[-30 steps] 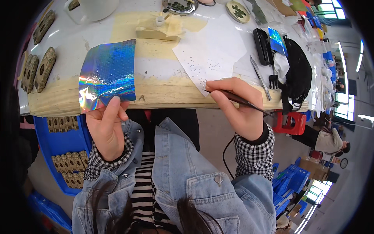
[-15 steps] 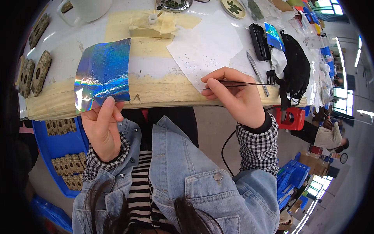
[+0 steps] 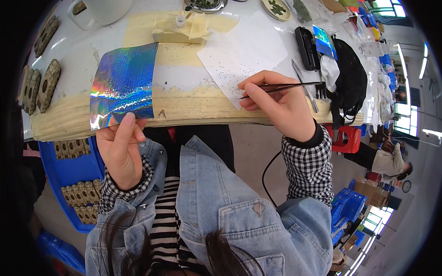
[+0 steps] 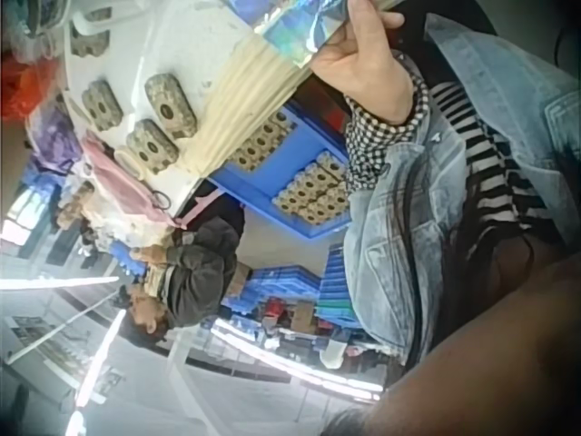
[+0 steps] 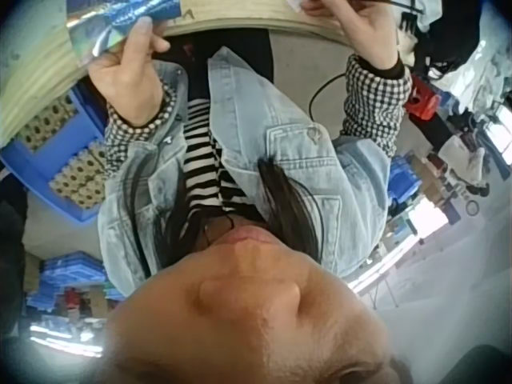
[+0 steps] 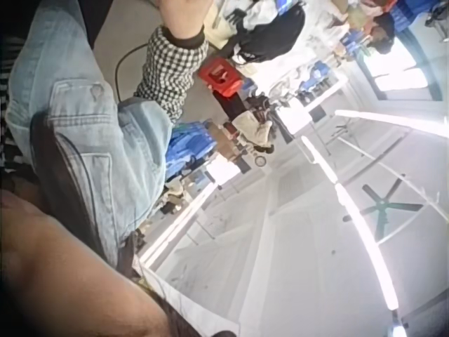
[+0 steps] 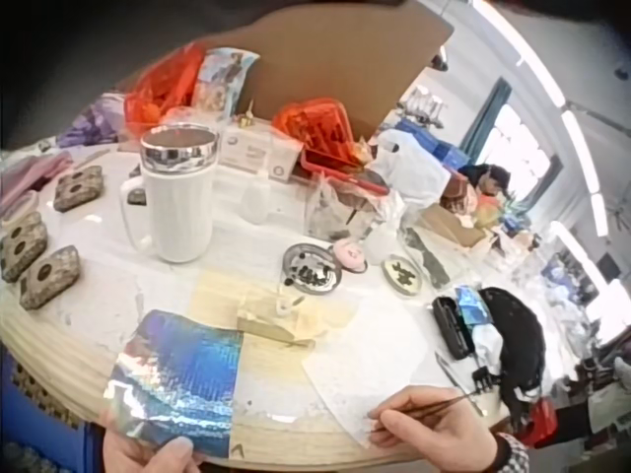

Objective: Assembling and detailing toy tank models at a workbench.

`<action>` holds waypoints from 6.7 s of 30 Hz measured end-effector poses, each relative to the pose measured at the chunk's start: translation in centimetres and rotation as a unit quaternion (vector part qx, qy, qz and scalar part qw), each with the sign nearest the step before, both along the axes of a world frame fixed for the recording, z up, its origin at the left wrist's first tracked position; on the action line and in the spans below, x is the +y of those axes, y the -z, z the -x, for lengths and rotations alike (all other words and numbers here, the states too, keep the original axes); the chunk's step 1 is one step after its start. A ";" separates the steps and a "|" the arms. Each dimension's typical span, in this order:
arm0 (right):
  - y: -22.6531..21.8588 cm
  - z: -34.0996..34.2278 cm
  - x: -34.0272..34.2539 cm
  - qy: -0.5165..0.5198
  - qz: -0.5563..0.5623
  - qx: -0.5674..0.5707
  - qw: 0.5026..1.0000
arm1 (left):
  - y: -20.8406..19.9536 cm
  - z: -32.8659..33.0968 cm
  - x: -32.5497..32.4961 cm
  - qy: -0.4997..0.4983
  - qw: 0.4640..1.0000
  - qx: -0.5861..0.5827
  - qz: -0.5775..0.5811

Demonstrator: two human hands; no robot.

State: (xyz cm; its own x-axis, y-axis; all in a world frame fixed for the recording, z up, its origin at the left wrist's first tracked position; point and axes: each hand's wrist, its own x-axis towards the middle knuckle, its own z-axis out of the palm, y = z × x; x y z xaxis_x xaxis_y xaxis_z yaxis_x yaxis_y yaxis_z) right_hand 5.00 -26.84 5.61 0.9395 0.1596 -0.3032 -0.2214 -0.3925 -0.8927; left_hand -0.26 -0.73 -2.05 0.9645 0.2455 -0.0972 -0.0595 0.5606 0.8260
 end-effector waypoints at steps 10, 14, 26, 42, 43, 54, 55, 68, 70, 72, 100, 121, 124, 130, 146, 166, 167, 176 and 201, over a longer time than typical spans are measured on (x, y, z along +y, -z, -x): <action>-0.1 0.2 0.2 0.004 0.005 -0.007 1.000 | 0.1 0.0 0.1 0.001 1.000 0.006 -0.001; -0.1 0.5 -0.1 0.006 0.001 -0.018 1.000 | -0.3 0.1 -0.1 -0.002 1.000 0.008 0.004; -0.5 0.2 0.9 -0.042 0.061 -0.039 0.996 | 0.0 0.2 0.0 0.000 1.000 0.007 0.008; -2.5 -1.9 1.4 -0.149 0.171 0.005 0.974 | -0.1 0.2 0.1 0.004 1.000 -0.011 0.010; -2.5 -1.9 1.3 -0.143 0.161 0.008 0.977 | -0.1 0.1 0.1 0.005 1.000 -0.013 0.009; -0.5 -1.1 -0.8 -0.007 0.022 0.046 0.999 | 0.1 0.1 0.0 0.008 1.000 -0.010 0.014; -0.3 -0.9 -1.0 0.000 0.006 0.033 0.999 | 0.1 0.1 0.0 0.008 1.000 -0.007 0.012; 1.5 0.0 -1.3 0.028 -0.086 -0.134 0.987 | -3.2 0.2 2.1 0.054 0.991 0.103 -0.060; 1.5 0.0 -1.4 0.021 -0.084 -0.131 0.988 | -2.7 0.4 3.9 0.085 0.986 0.085 -0.116; 1.9 0.1 -1.4 0.018 -0.086 -0.133 0.987 | -2.7 0.5 5.5 0.090 0.978 0.074 -0.171; 1.7 -2.0 -2.4 -0.095 -0.051 -0.130 0.986 | -2.8 -4.3 -8.4 0.083 0.575 -0.337 -0.741; 1.4 -3.7 -4.3 0.072 -0.239 -0.149 0.957 | -3.9 -4.8 -7.7 0.095 0.576 -0.313 -0.749; 1.7 -3.9 -5.4 0.150 -0.259 -0.237 0.924 | -3.8 -4.8 -6.9 0.026 0.624 -0.306 -0.718; 2.3 -4.2 -7.5 0.192 -0.323 -0.287 0.881 | -4.1 -3.8 -4.1 -0.085 0.718 -0.239 -0.648; 2.6 -4.3 -7.7 0.232 -0.298 -0.304 0.875 | -6.3 -1.8 8.7 0.005 0.744 -0.004 -0.668; 2.8 -4.8 -7.7 0.275 -0.275 -0.286 0.876 | -5.0 -9.1 13.7 0.135 0.707 -0.010 -0.694; 2.9 -4.8 -7.7 0.275 -0.274 -0.286 0.876 | -5.1 -8.9 13.8 0.136 0.720 -0.013 -0.680; 2.8 -4.4 -7.6 0.274 -0.271 -0.287 0.877 | -11.4 -4.1 13.2 0.122 0.797 -0.030 -0.591; 2.2 -3.8 -8.1 0.361 -0.336 -0.377 0.784 | -11.9 -24.6 -10.7 0.403 0.663 -0.008 -0.631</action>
State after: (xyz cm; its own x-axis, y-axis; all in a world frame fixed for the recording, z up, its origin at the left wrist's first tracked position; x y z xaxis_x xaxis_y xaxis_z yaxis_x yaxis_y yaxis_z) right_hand 8.81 -34.93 3.45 0.7306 -0.6108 0.3054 0.5203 0.2083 -0.8282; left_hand 24.39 -11.48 9.83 0.8308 -0.4738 -0.2921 -0.1749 -0.7205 0.6710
